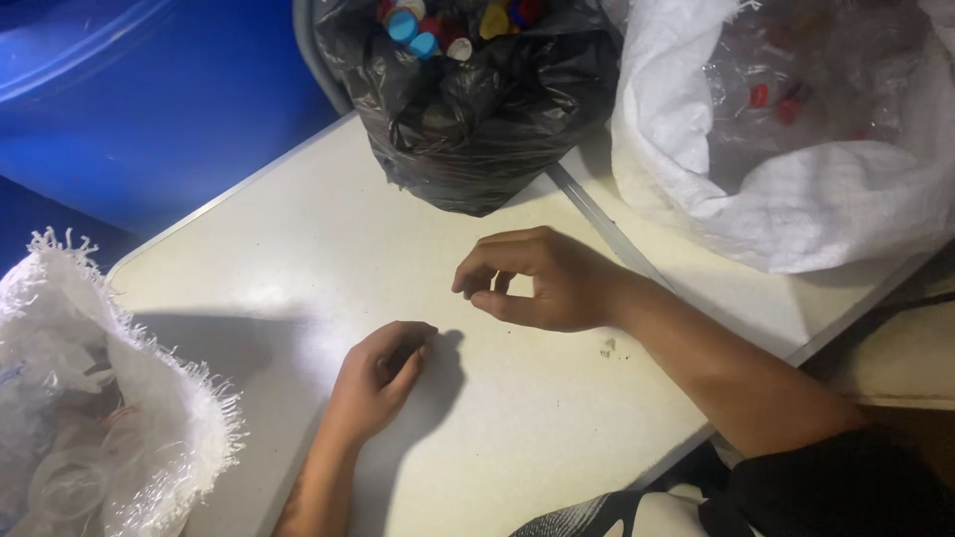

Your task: Unscrewing plastic caps from various used plastic bottles and placing the caps into a separate bag for recycling.

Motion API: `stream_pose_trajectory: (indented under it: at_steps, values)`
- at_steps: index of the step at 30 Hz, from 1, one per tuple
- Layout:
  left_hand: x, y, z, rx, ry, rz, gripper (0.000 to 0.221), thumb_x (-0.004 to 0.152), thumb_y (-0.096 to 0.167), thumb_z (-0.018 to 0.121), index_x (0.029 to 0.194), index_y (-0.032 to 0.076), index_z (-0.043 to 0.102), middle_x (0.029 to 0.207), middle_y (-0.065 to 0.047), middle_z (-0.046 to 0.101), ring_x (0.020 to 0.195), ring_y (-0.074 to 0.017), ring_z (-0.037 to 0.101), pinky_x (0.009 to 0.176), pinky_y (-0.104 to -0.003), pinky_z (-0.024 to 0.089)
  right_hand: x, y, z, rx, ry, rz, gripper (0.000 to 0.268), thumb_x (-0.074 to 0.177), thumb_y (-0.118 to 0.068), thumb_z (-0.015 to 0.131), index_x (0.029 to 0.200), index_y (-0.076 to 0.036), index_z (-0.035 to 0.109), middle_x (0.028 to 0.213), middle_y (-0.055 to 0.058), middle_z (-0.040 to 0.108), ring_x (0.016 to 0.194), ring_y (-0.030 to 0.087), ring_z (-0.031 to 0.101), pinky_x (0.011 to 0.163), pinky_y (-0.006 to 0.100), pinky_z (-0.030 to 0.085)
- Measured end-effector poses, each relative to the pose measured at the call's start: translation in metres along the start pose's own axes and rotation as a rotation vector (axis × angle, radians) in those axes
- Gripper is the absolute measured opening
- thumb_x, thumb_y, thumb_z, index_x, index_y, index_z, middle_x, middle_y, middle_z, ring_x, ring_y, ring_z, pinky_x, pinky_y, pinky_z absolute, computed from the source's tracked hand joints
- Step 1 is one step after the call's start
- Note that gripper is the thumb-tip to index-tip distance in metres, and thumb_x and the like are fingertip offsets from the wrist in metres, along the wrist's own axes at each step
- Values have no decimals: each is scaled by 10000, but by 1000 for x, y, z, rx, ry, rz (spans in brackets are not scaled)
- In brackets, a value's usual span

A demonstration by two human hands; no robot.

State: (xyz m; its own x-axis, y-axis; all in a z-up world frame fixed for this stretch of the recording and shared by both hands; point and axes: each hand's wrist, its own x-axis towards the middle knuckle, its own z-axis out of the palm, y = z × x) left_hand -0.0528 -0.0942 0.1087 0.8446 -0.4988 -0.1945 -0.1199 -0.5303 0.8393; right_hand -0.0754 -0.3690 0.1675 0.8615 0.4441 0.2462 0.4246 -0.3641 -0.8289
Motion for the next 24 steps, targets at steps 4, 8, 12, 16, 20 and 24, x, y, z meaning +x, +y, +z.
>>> stream_pose_trajectory:
  at_steps: [4, 8, 12, 16, 20, 24]
  values:
    - [5, -3, 1, -1, 37, 6, 219, 913, 127, 681, 1111, 50, 736, 910, -67, 771, 759, -119, 683, 671, -278, 557, -39, -4, -35, -136, 418, -229, 77, 961, -91, 710, 1000, -26, 700, 946, 77, 746, 846, 157, 742, 746, 276, 591]
    - [3, -7, 4, -7, 37, 23, 215, 914, 125, 679, 1105, 48, 739, 901, -62, 769, 760, -112, 686, 657, -274, 557, -79, 48, -77, -187, 764, -267, 101, 1080, -81, 652, 1051, 11, 683, 907, 99, 721, 738, 148, 698, 673, 252, 557]
    - [4, -10, 5, -2, 60, 11, 213, 915, 113, 682, 1106, 44, 744, 876, -67, 765, 742, -117, 667, 639, -270, 543, -101, 72, -118, -29, 1093, -199, 115, 1189, -46, 616, 1097, 23, 623, 986, 91, 693, 809, 123, 672, 751, 251, 556]
    - [3, -12, 7, -4, 69, 20, 218, 913, 103, 679, 1112, 41, 744, 886, -62, 766, 743, -113, 664, 641, -267, 543, -106, 119, -160, -322, 1167, 127, 159, 1114, -16, 582, 1237, -10, 683, 1089, 114, 700, 950, 187, 637, 841, 309, 515]
    - [2, -11, 6, -12, 70, 21, 215, 917, 97, 673, 1112, 38, 742, 897, -67, 763, 749, -111, 659, 643, -273, 543, -91, 128, -155, -535, 897, 511, 495, 892, -107, 681, 1386, -116, 645, 1246, 177, 657, 1092, 365, 638, 957, 488, 503]
    - [3, -7, 6, 2, 61, 1, 215, 914, 90, 667, 1110, 43, 745, 900, -66, 775, 764, -112, 691, 679, -273, 568, -90, 160, -152, -883, 786, 732, 692, 677, -112, 791, 1354, -136, 650, 1362, 206, 605, 1349, 607, 305, 1037, 773, 219]
